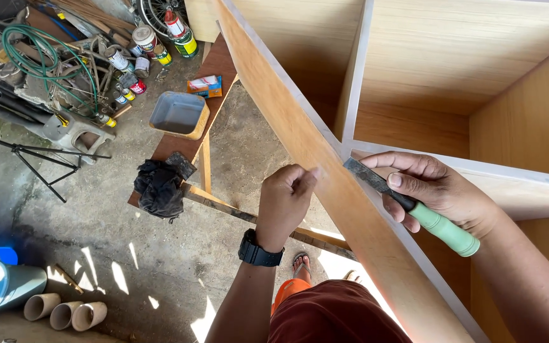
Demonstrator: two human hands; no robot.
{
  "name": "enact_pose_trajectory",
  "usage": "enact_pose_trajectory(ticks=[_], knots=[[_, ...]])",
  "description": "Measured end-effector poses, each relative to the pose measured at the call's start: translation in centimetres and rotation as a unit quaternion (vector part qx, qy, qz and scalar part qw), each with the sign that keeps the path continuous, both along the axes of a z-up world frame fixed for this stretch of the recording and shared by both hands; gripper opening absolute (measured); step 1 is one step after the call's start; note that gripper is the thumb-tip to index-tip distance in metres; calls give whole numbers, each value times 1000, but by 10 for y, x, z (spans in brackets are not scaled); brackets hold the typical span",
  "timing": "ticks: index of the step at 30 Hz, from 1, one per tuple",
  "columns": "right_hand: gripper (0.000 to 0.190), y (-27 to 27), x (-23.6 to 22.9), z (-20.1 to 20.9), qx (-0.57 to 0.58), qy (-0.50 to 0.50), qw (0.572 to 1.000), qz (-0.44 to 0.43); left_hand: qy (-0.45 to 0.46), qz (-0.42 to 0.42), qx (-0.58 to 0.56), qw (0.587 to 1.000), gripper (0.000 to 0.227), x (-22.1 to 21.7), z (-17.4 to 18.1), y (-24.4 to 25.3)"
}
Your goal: Cleaning and squaring the internal corners of a wooden shelf assembly using a hand chisel and wiping with a cloth.
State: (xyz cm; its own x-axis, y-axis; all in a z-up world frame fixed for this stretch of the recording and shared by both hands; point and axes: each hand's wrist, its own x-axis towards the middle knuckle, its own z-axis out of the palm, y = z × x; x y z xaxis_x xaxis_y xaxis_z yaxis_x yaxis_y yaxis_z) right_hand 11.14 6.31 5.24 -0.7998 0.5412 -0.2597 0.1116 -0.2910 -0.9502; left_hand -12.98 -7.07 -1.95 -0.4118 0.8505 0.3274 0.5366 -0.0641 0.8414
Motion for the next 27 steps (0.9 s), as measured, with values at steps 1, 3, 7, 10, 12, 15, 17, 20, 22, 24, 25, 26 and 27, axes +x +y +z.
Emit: enact_pose_trajectory(ticks=[1, 3, 7, 10, 12, 15, 17, 20, 22, 24, 25, 26, 27], knots=[[54, -1, -1, 0, -1, -1, 1000, 1, -1, 1, -1, 1000, 51, -1, -1, 0], [52, -3, 1, 1, -29, -7, 999, -29, 14, -37, -63, 997, 52, -1, -2, -1], [50, 0, 6, -2, -24, -12, 999, -21, -81, -42, 1, 996, 26, 23, 31, 2], [50, 0, 12, 1, -27, -24, 999, -7, -81, -88, 53, 991, 23, 38, 51, 8], [48, 3, 20, -3, -13, -24, 999, 39, -37, -127, 108, 985, 10, 44, 58, 13], [48, 11, 42, -13, -32, 68, 996, 40, -47, -104, 111, 987, 17, 47, 56, 21], [48, 17, 56, -5, -24, 66, 997, 29, -26, -100, 86, 991, 20, 44, 50, 21], [49, 28, 83, -8, -13, 39, 999, 30, 10, -107, 70, 992, 27, 52, 55, 22], [49, 37, 98, -15, -19, 15, 999, 33, 22, -126, 71, 989, 40, 64, 63, 28], [52, 45, 107, -22, -8, -97, 989, 114, 74, -160, 102, 979, 6, 79, 69, 39], [52, 44, 106, -32, -18, -100, 990, 100, 67, -174, 96, 978, 6, 87, 71, 43], [53, 46, 104, -40, -36, -183, 975, 117, 76, -209, 93, 971, 6, 95, 74, 49], [55, 49, 101, -49, -56, -265, 953, 135, 84, -244, 91, 962, 10, 103, 77, 55]])
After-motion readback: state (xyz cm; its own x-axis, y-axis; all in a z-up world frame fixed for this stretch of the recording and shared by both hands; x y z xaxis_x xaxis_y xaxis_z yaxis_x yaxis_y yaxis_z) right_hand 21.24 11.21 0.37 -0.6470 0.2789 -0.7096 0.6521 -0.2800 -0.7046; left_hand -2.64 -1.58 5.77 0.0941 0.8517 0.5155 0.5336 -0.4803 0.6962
